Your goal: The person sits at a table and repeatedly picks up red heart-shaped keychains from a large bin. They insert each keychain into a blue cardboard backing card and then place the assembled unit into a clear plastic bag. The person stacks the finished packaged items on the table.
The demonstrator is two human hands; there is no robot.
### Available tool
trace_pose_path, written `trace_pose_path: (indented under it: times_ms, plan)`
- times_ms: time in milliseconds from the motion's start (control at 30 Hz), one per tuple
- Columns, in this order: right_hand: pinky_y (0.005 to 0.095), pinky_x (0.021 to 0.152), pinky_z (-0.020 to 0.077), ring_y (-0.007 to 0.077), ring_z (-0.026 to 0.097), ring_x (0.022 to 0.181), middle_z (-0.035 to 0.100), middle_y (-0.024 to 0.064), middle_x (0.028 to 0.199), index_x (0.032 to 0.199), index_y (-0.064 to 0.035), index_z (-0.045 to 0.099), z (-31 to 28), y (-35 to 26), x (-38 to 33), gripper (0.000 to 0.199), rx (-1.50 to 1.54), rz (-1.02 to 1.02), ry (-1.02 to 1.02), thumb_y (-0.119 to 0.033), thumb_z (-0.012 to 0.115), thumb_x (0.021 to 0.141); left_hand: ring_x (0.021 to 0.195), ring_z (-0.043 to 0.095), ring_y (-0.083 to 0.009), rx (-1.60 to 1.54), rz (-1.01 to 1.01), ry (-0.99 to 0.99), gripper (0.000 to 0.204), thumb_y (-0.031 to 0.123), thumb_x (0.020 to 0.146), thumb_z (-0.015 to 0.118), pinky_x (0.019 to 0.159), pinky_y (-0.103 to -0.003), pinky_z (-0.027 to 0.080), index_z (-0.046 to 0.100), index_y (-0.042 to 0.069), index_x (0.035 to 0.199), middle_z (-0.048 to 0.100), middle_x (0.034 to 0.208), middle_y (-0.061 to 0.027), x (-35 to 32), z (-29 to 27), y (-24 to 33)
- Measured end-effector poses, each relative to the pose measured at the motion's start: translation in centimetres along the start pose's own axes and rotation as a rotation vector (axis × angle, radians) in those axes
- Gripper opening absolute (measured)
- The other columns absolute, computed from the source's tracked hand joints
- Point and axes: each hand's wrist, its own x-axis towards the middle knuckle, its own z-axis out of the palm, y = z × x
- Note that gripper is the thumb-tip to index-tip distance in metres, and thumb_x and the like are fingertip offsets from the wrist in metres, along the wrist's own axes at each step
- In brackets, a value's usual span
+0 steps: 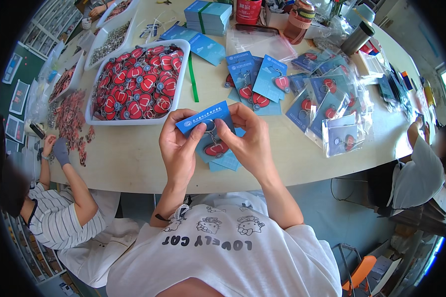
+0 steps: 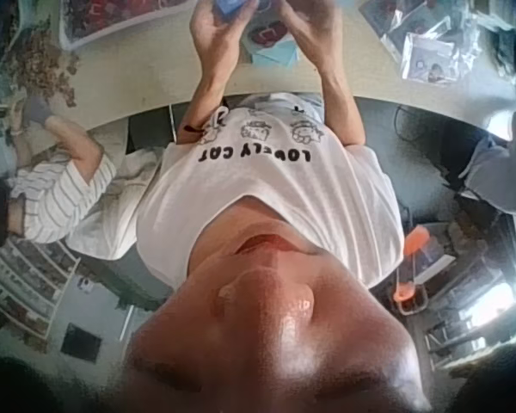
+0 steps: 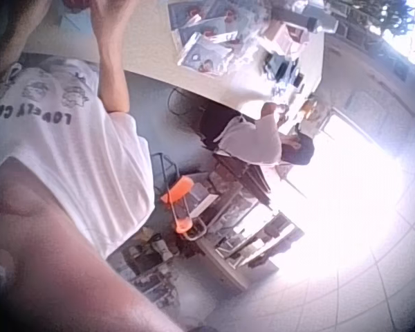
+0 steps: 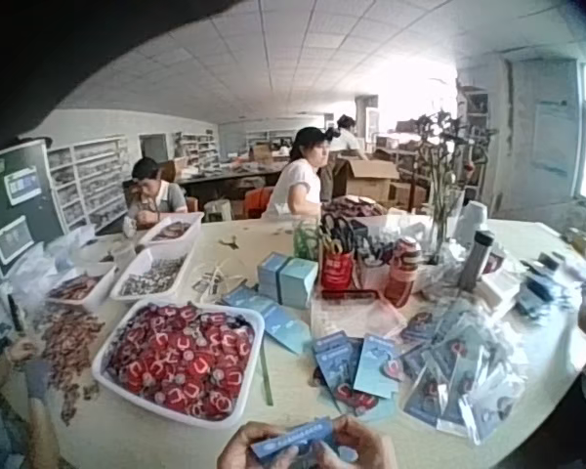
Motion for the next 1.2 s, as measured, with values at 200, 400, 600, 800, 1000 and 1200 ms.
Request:
trace_pose_path:
  times_ms: [200, 400, 600, 800, 1000, 1200]
  plan:
    - [0.0236, 0.069, 0.0475, 0.0066, 0.058, 0.071, 0.066, 0.0045, 0.078, 0.089, 0.0021, 0.059, 0.1, -0.8, -0.2, 0.018, -0.076, -0.078, 0.059, -0.01, 0.07, 0.081, 0.093, 0.056, -0.0088, -0.04, -0.044, 0.013, 0.021, 0.0, 0.089, 0.064, 0.084, -0.024, 0.046, 0.054, -0.002, 0.107, 0.057, 0.099, -0.0042, -0.2, 0.6, 0.7]
    - [0.0231, 0.066, 0.0459, 0.0063, 0.057, 0.069, 0.064, 0.003, 0.075, 0.089, 0.0018, 0.059, 0.3, -1.2, -0.4, 0.02, -0.124, -0.066, 0.073, -0.009, 0.069, 0.076, 0.094, 0.055, -0.0092, -0.047, -0.022, -0.015, 0.021, -0.001, 0.088, 0.064, 0.084, -0.024, 0.045, 0.054, -0.002, 0.107, 0.057, 0.1, -0.0046, -0.3, 0.5, 0.7]
    - [0.0232, 0.068, 0.0452, 0.0073, 0.057, 0.073, 0.062, 0.0008, 0.076, 0.091, 0.0003, 0.059, -0.5, -0.9, -0.1, 0.021, -0.176, -0.012, 0.006, -0.009, 0.067, 0.073, 0.098, 0.057, -0.0129, -0.102, -0.08, -0.024, 0.026, -0.004, 0.085, 0.065, 0.089, -0.028, 0.046, 0.053, -0.001, 0.109, 0.058, 0.105, -0.008, -0.7, 0.9, 0.2]
    - [0.0248, 0.079, 0.0482, 0.0081, 0.059, 0.084, 0.062, 0.0008, 0.09, 0.096, 0.0004, 0.062, -0.5, -1.6, -0.1, 0.021, 0.302, 0.182, -0.12, -0.012, 0.07, 0.081, 0.096, 0.057, -0.0116, -0.248, -0.224, 0.044, 0.027, 0.001, 0.086, 0.065, 0.09, -0.027, 0.043, 0.053, 0.0, 0.111, 0.061, 0.102, -0.0067, -0.4, 1.1, 1.5]
    - [0.023, 0.079, 0.0486, 0.0075, 0.059, 0.086, 0.063, 0.0013, 0.093, 0.101, 0.0023, 0.062, -1.7, -0.6, 0.1, 0.023, 0.249, 0.14, -0.199, -0.011, 0.072, 0.083, 0.094, 0.057, -0.0096, -0.285, -0.264, 0.036, 0.029, 0.002, 0.086, 0.066, 0.085, -0.024, 0.042, 0.053, 0.0, 0.112, 0.061, 0.1, -0.0048, -0.2, 0.4, 1.2]
    - [0.0221, 0.075, 0.0472, 0.006, 0.057, 0.082, 0.063, 0.0008, 0.088, 0.095, 0.0013, 0.062, -1.6, -1.6, 0.4, 0.019, 0.176, 0.185, -0.214, -0.011, 0.071, 0.084, 0.094, 0.057, -0.0093, -0.252, -0.191, 0.023, 0.026, 0.002, 0.087, 0.065, 0.085, -0.024, 0.044, 0.053, 0.0, 0.11, 0.059, 0.1, -0.005, -0.1, 0.6, 1.4]
